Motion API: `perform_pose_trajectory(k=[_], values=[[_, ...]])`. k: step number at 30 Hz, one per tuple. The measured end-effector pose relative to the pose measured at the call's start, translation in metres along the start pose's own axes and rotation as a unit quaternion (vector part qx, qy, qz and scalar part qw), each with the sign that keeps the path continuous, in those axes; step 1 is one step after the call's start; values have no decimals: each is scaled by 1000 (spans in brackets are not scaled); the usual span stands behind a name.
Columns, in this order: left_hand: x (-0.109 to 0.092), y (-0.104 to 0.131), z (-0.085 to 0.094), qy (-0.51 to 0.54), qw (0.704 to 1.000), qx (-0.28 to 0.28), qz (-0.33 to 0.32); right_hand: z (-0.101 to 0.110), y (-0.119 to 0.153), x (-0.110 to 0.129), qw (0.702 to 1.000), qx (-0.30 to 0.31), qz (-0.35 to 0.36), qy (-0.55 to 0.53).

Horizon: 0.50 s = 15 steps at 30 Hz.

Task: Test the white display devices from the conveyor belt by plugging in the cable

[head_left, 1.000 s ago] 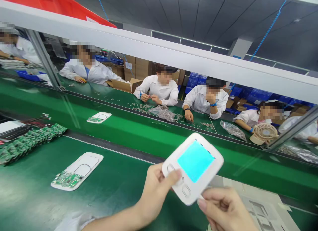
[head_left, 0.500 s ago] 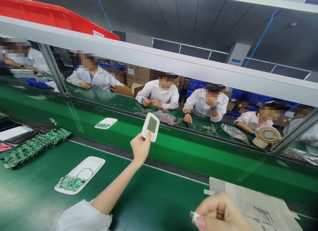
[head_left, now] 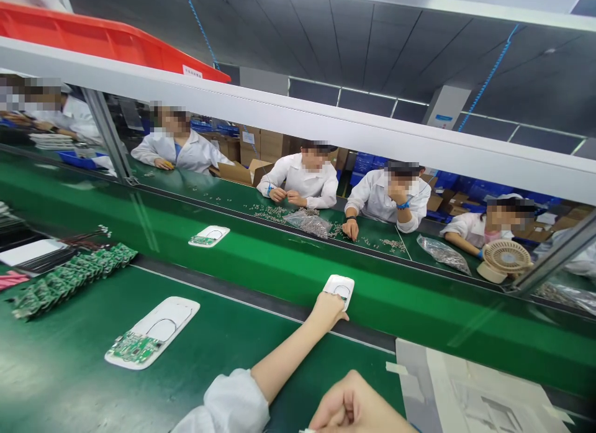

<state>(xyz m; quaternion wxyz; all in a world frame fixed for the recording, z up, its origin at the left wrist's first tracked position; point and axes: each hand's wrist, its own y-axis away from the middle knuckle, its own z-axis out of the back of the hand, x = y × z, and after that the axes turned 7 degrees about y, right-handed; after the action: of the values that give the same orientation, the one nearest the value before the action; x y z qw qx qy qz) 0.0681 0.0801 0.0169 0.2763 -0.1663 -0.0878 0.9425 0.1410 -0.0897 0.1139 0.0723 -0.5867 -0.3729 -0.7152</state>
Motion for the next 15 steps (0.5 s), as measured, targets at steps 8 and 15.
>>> perform_pose_trajectory(k=[8,15], values=[[-18,14,6,34,996,-66,-45,44,-62,-39,964,256,-58,39],[54,17,65,27,970,-217,104,81,-102,-86,947,277,29,-158]])
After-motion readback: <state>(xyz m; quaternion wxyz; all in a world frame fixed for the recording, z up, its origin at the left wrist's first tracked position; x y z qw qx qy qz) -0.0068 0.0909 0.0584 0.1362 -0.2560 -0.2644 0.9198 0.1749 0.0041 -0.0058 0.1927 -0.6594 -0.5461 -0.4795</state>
